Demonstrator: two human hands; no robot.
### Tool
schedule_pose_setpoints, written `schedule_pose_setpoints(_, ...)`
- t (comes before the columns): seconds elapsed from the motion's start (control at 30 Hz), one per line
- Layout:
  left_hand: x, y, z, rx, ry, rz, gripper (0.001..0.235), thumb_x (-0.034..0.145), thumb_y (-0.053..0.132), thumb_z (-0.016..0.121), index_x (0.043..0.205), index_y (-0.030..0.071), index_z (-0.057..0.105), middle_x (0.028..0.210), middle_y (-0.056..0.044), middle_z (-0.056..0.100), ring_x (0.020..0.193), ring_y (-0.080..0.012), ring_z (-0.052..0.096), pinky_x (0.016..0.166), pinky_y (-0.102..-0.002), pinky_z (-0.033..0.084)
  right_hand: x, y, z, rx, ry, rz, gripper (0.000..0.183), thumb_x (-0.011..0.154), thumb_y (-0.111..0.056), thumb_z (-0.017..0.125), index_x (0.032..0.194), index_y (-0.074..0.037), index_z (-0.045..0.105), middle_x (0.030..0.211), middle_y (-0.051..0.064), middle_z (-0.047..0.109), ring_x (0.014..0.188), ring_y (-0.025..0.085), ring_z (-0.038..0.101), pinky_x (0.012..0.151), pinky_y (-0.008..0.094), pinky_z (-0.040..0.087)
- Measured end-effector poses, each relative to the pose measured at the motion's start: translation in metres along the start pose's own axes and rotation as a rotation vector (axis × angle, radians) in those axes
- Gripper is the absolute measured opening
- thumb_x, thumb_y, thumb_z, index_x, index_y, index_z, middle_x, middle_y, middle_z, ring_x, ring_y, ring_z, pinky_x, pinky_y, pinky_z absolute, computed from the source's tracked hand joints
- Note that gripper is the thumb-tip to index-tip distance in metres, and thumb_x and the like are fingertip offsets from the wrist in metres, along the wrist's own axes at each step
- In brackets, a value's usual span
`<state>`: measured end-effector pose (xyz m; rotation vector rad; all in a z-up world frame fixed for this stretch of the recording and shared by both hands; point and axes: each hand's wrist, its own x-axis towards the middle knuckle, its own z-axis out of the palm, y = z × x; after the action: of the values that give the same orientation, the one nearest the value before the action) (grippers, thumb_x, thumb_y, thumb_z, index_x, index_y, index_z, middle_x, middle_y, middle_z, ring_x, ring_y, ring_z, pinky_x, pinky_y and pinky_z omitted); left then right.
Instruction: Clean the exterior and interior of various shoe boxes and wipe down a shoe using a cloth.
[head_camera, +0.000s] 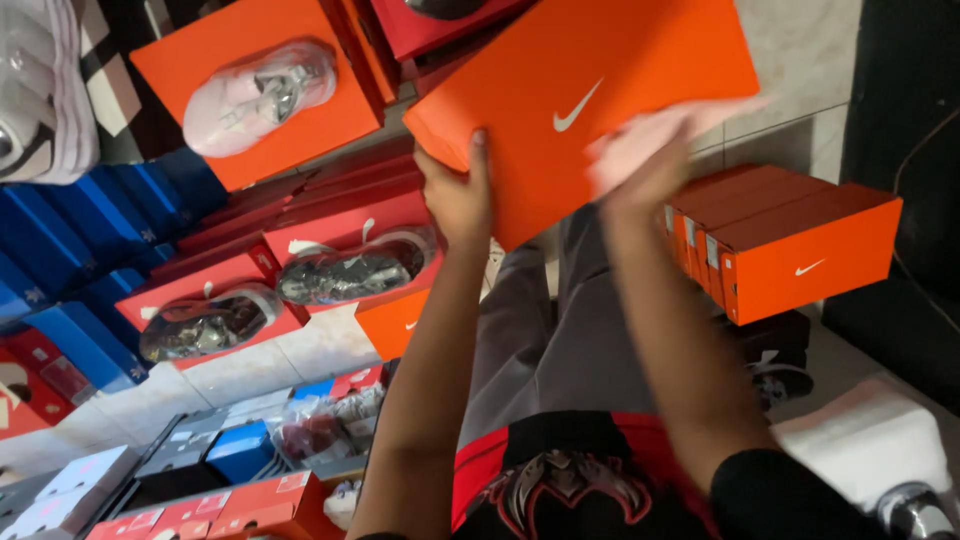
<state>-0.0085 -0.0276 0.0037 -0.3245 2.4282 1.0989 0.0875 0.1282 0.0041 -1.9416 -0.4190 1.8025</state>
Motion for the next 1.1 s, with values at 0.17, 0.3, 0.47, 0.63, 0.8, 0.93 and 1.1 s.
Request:
schedule_pose_setpoints(0.17, -0.002, 0.019, -0.008, -0.064, -0.039, -0.070, 0.094, 0.073, 0.074, 0.055, 0.146, 0.016, 0.040, 0.120, -0.025, 0.072, 0.109, -0.0527, 0.064, 0.087, -0.059, 0.049, 0.031, -0.030, 0.004, 0.057, -0.130, -0.153, 0.068, 0.068, -0.071, 0.036, 0.096, -0.008, 0.044, 0.079, 0.011, 0.039, 0.062, 0.027, 0.047, 0.051, 0.038, 0.019)
schedule_pose_setpoints(0.3, 0.000, -0.006, 0.003, -0.027, -0.008, -0.011, 0.088, 0.084, 0.074, 0.063, 0.148, 0.018, 0.042, 0.111, -0.029, 0.072, 0.108, -0.0504, 0.069, 0.096, -0.059, 0.056, -0.042, 0.080, 0.006, 0.268, -0.136, -0.149, 0.064, 0.098, -0.064, 0.042, 0.136, -0.015, 0.055, 0.127, 0.013, 0.059, 0.117, 0.020, 0.055, 0.110, 0.033, 0.034)
schedule_pose_setpoints(0.47, 0.006, -0.018, 0.010, -0.005, 0.009, 0.022, 0.086, 0.086, 0.072, 0.065, 0.148, 0.018, 0.041, 0.108, -0.032, 0.072, 0.107, -0.0509, 0.069, 0.094, -0.061, 0.055, -0.010, 0.120, -0.021, 0.552, -0.472, 0.510, 0.035, 0.068, -0.060, 0.053, 0.069, -0.025, 0.051, 0.067, 0.001, 0.043, 0.070, 0.023, 0.050, 0.068, 0.038, 0.037)
schedule_pose_setpoints(0.63, 0.002, -0.007, 0.007, -0.022, 0.014, 0.033, 0.086, 0.086, 0.072, 0.064, 0.147, 0.017, 0.041, 0.110, -0.030, 0.072, 0.107, -0.0500, 0.070, 0.095, -0.059, 0.056, 0.068, -0.004, -0.030, 0.270, -0.387, -0.081, 0.066, 0.081, -0.074, 0.055, 0.121, -0.021, 0.049, 0.118, 0.006, 0.041, 0.110, 0.032, 0.036, 0.096, 0.049, 0.021)
schedule_pose_setpoints(0.8, -0.002, -0.006, 0.006, -0.040, 0.021, 0.023, 0.085, 0.086, 0.071, 0.065, 0.147, 0.017, 0.042, 0.110, -0.029, 0.072, 0.106, -0.0495, 0.070, 0.094, -0.059, 0.056, 0.071, -0.020, -0.016, 0.222, -0.294, -0.142, 0.113, 0.077, -0.083, 0.059, 0.167, -0.032, 0.013, 0.174, 0.010, -0.003, 0.150, 0.061, -0.007, 0.110, 0.074, -0.011)
schedule_pose_setpoints(0.93, 0.004, -0.011, 0.012, -0.037, 0.034, 0.007, 0.087, 0.085, 0.071, 0.066, 0.148, 0.018, 0.042, 0.112, -0.032, 0.071, 0.109, -0.0512, 0.069, 0.096, -0.061, 0.055, 0.012, 0.092, -0.015, 0.924, -0.354, 0.296, 0.047, 0.089, -0.048, 0.064, 0.115, -0.018, 0.038, 0.116, 0.001, 0.029, 0.101, 0.025, 0.032, 0.089, 0.038, 0.021)
schedule_pose_setpoints(1.1, 0.004, -0.016, 0.013, -0.064, 0.056, -0.016, 0.087, 0.083, 0.073, 0.068, 0.149, 0.022, 0.042, 0.116, -0.029, 0.072, 0.110, -0.0501, 0.069, 0.096, -0.060, 0.055, -0.046, 0.176, -0.068, -0.073, -0.251, -0.043, 0.055, 0.111, -0.035, 0.051, 0.159, -0.018, 0.032, 0.165, 0.006, 0.031, 0.138, 0.028, 0.053, 0.115, 0.038, 0.046)
